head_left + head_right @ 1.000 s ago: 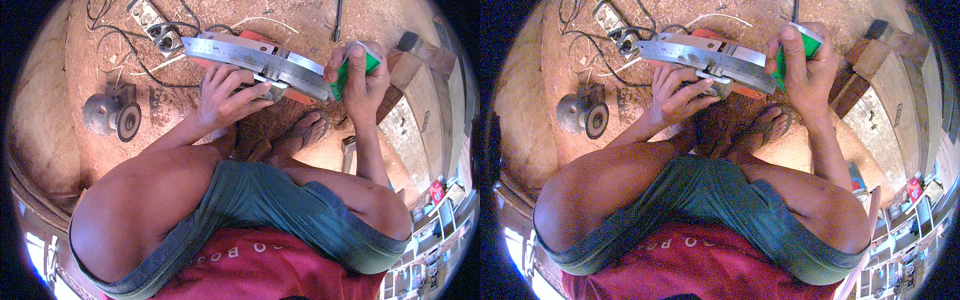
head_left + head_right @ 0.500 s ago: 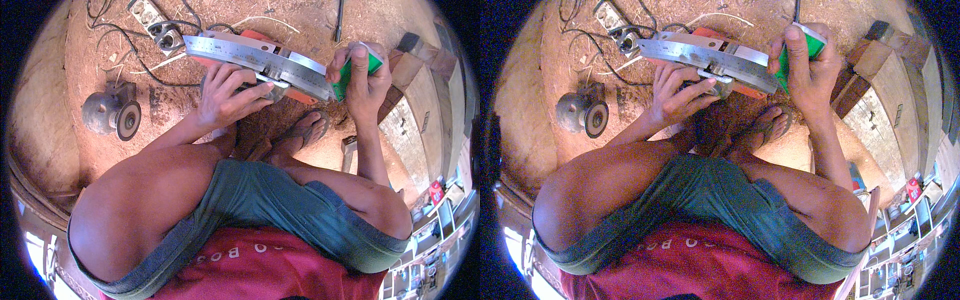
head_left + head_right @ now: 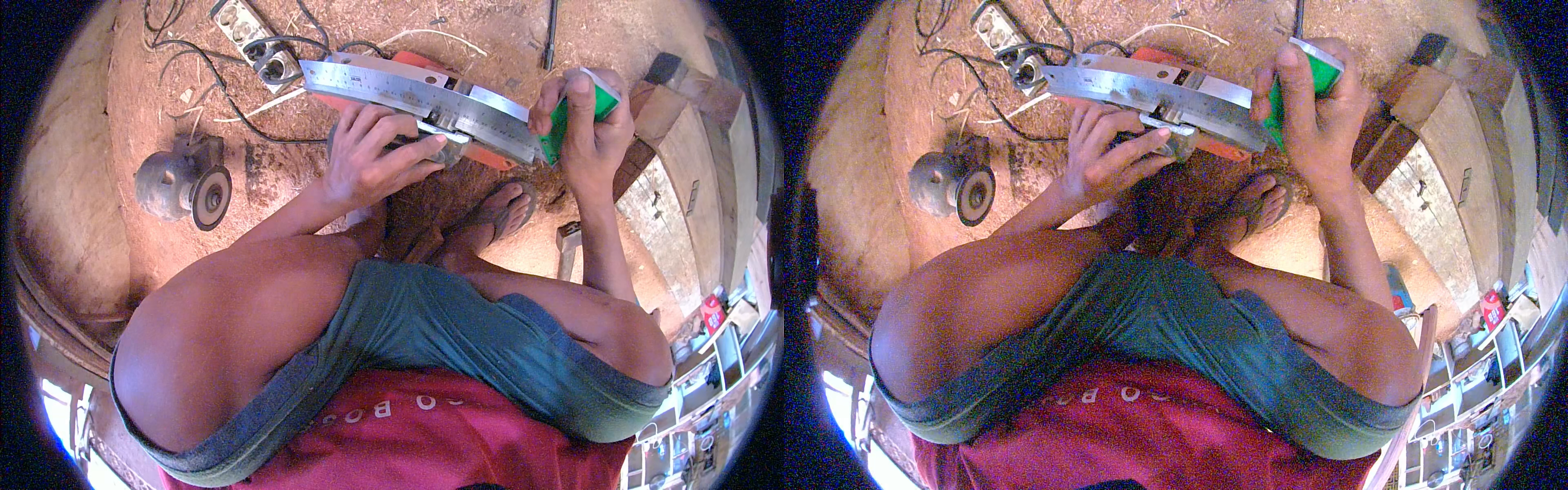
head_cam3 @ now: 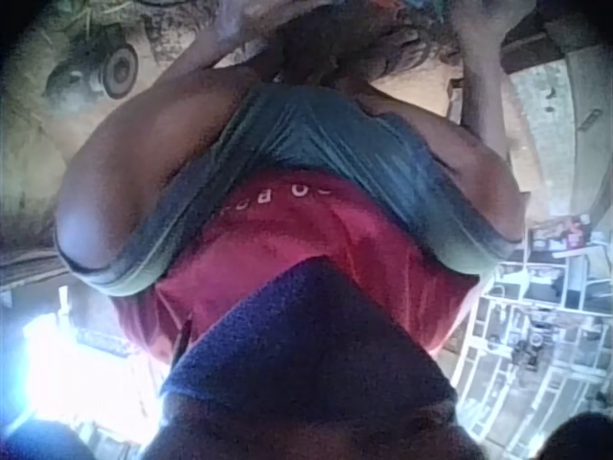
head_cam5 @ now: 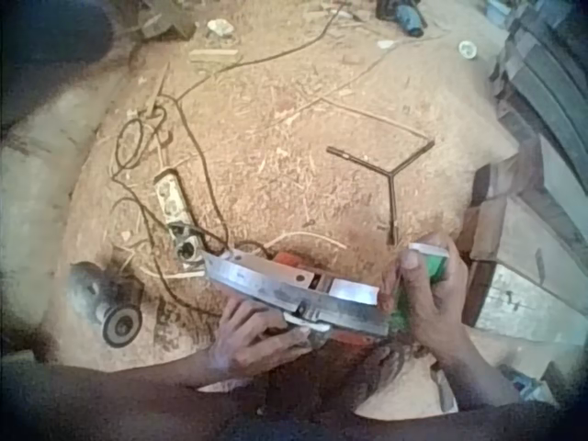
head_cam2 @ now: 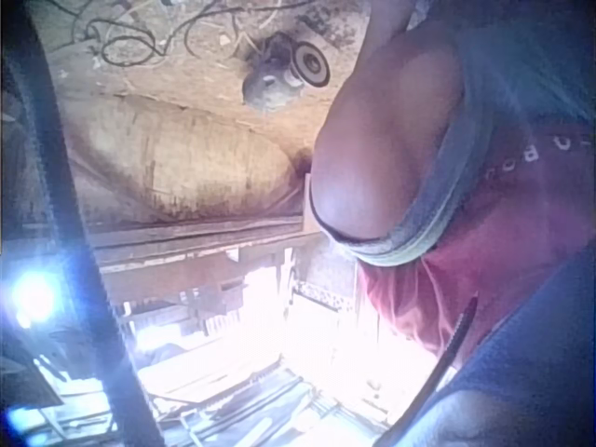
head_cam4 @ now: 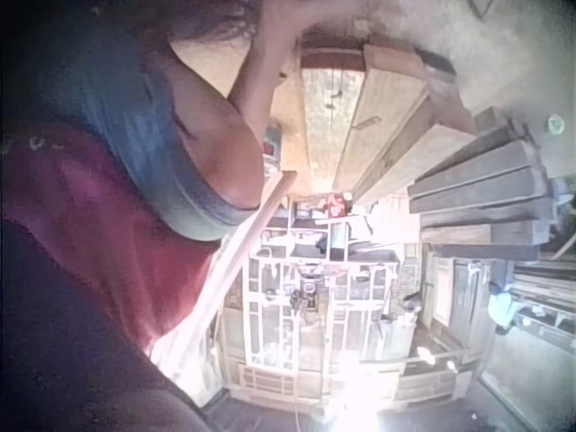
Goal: The person uses a socket wrench to loosen bolts on an electric planer and removes a metal plate. They then check the alignment using a square ruler.
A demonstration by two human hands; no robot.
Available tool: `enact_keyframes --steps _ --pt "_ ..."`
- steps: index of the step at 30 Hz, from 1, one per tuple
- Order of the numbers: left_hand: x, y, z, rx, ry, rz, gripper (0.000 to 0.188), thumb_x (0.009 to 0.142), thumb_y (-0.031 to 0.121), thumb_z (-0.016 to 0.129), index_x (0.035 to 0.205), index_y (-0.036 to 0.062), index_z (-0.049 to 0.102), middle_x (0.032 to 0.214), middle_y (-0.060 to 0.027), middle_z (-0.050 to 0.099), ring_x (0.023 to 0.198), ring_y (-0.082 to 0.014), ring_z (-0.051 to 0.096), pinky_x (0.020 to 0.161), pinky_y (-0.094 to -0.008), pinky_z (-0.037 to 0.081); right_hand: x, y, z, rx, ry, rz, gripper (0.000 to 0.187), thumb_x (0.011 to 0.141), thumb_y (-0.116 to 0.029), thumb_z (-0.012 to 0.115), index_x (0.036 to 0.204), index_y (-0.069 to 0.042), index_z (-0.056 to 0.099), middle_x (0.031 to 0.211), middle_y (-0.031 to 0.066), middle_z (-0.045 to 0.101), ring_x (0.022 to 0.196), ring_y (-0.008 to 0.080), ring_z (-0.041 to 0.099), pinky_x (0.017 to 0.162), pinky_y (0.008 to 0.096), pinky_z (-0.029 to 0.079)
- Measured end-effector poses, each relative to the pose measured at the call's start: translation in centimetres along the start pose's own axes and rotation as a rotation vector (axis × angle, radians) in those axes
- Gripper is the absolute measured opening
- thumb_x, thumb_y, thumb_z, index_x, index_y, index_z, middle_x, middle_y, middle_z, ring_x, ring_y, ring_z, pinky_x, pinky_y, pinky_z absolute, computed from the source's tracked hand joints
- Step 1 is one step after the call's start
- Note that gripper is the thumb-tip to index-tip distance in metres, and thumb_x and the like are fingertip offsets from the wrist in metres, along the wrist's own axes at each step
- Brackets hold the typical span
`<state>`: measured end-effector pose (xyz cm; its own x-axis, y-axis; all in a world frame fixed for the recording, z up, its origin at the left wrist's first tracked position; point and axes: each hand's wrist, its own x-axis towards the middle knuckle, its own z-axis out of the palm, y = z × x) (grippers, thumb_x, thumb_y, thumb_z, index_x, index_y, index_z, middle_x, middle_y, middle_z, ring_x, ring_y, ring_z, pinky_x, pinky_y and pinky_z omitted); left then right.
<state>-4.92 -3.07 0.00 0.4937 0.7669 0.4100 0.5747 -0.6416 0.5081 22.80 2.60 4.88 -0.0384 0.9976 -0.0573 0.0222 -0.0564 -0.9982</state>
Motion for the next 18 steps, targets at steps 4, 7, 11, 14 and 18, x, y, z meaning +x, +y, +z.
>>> enact_keyframes --steps 4,7,11,14,18 --pt "0.05 -0.08 0.0 0.001 0.007 0.01 0.047 0.068 0.032 0.093 0.113 0.0254 0.08 0.101 0.0038 0.065 0.092 -0.0217 0.062 0.079 -0.0399 0.046 0.07 0.1 -0.04 -0.007 0.003 0.004 0.024 0.113 -0.027 0.054 0.107 -0.005 0.049 0.079 0.0124 0.064 0.061 0.0171 0.062 0.056 0.0344 0.055" --pt "0.08 -0.11 0.06 -0.007 0.014 0.006 0.049 0.067 0.033 0.094 0.112 0.0246 0.08 0.1 0.0039 0.064 0.091 -0.0217 0.062 0.078 -0.0398 0.046 0.05 -0.02 0.25 0.03 0.013 0.007 0.024 0.113 -0.027 0.054 0.106 -0.005 0.05 0.079 0.0121 0.064 0.061 0.0167 0.062 0.056 0.034 0.055" --pt "0.03 -0.13 0.19 -0.008 0.023 -0.017 0.048 0.066 0.035 0.094 0.109 0.0236 0.079 0.098 0.0039 0.064 0.09 -0.0217 0.062 0.078 -0.0398 0.047 0.13 0.11 0.19 0.012 0.017 -0.004 0.024 0.113 -0.028 0.054 0.106 -0.005 0.05 0.078 0.0116 0.065 0.06 0.0163 0.062 0.056 0.0335 0.055" --pt "0.04 -0.17 0.32 -0.014 0.029 -0.02 0.046 0.066 0.036 0.095 0.108 0.0233 0.079 0.097 0.0039 0.064 0.09 -0.0218 0.062 0.078 -0.0401 0.047 0.1 0.05 0.17 0.002 0.014 0.0 0.025 0.113 -0.028 0.054 0.106 -0.004 0.05 0.078 0.0117 0.065 0.06 0.0163 0.063 0.056 0.0333 0.055" --pt "0.28 0.11 -0.09 -0.001 0.005 -0.031 0.045 0.067 0.036 0.094 0.106 0.0227 0.079 0.098 0.0034 0.064 0.091 -0.0224 0.062 0.078 -0.0406 0.048 0.13 -0.41 0.26 -0.012 0.028 0.014 0.026 0.112 -0.029 0.054 0.106 -0.003 0.051 0.079 0.0119 0.065 0.06 0.0164 0.063 0.056 0.033 0.055"
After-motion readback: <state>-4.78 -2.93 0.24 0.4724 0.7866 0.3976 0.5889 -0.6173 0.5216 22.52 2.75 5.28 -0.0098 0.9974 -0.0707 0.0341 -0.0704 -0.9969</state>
